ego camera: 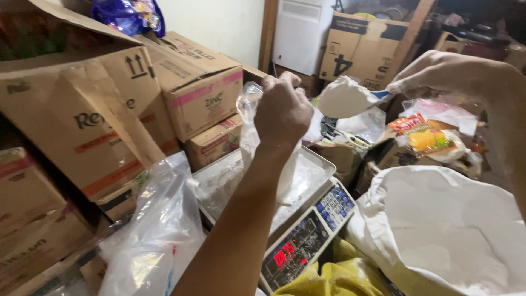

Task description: The person scoops white powder from a large sack into a plastic bag placed on a digital scale. They adjust the amount to reach a target weight, then tie the bag and set it aside. The process is repeated for multiple bags.

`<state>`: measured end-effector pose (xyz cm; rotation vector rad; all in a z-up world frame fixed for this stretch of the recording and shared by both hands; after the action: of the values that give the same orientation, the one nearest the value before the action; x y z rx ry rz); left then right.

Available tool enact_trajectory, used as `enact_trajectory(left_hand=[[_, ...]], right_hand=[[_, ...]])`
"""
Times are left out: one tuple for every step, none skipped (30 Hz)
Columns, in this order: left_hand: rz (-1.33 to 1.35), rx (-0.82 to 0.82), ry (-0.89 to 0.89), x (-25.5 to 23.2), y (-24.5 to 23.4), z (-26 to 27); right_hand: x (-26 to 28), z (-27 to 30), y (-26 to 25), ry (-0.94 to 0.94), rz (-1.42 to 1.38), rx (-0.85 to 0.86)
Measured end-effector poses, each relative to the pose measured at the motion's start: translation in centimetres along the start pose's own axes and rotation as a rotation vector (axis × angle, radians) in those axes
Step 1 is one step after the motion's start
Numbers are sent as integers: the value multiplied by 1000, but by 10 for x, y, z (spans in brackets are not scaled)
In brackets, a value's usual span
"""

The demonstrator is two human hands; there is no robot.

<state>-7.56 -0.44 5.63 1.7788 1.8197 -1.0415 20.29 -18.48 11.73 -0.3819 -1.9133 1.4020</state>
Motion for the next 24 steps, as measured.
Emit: enact_trajectory(left_hand=[[-55, 6, -49, 9, -6, -6], [-110, 12, -98, 17, -13, -11], [-165, 20, -148, 26, -18, -14], [-225, 31, -157, 35, -23, -16], [-284, 43, -169, 44, -27, -18], [-343, 56, -180, 53, -29, -19], [-332, 93, -239, 64, -28, -19], [-320, 129, -298, 74, -27, -19], [-307, 165, -356, 84, -24, -18], [-283, 191, -355, 92, -21, -18], [-258, 218, -355, 99, -18, -18], [-232, 245, -354, 105, -14, -18], [-226, 261, -352, 111, -11, -18], [-221, 277, -349, 117, -7, -19], [-213, 295, -343, 120, -3, -19], [-202, 287, -344, 123, -1, -19], [-191, 281, -347, 125, 2, -19], [-181, 274, -349, 128, 4, -19], [-155, 276, -362, 129, 6, -19], [-130, 278, -375, 130, 9, -19], [-106, 280, -388, 131, 11, -20], [-94, 245, -341, 130, 11, -23], [-82, 210, -293, 129, 11, -26], [-71, 176, -245, 128, 10, -28]], right_hand=[[15, -7, 7, -27, -67, 37], [28, -12, 14, -55, -135, 73], [39, -18, 22, -80, -115, 85], [50, -26, 31, -104, -96, 96], [61, -32, 41, -128, -76, 109], [70, -38, 50, -135, -58, 105], [80, -43, 59, -141, -40, 102], [87, -46, 66, -148, -22, 98], [93, -47, 75, -149, -34, 109], [100, -49, 86, -150, -46, 121], [105, -49, 93, -150, -56, 132], [109, -50, 97, -126, -39, 135], [111, -50, 103, -101, -21, 138], [114, -49, 108, -75, -4, 142], [118, -49, 110, -92, 27, 132], [123, -49, 112, -108, 59, 121], [128, -48, 115, -124, 90, 113], [133, -48, 119, -134, 124, 115], [139, -48, 123, -146, 157, 116], [145, -47, 126, -157, 190, 118], [151, -44, 128, -195, 236, 87], [157, -41, 130, -233, 282, 57], [164, -38, 131, -272, 328, 26], [169, -34, 132, -294, 393, -7]])
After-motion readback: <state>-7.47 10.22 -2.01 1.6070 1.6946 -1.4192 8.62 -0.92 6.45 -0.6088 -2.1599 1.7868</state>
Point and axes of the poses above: each hand's wrist, its own z-axis away from the middle knuckle, its own y-axis out of the palm, x = y × z, the point moved 5 cm from there along -z, towards the middle knuckle, and after that the axes turned 11 degrees about -x, right-handed, at the moved point
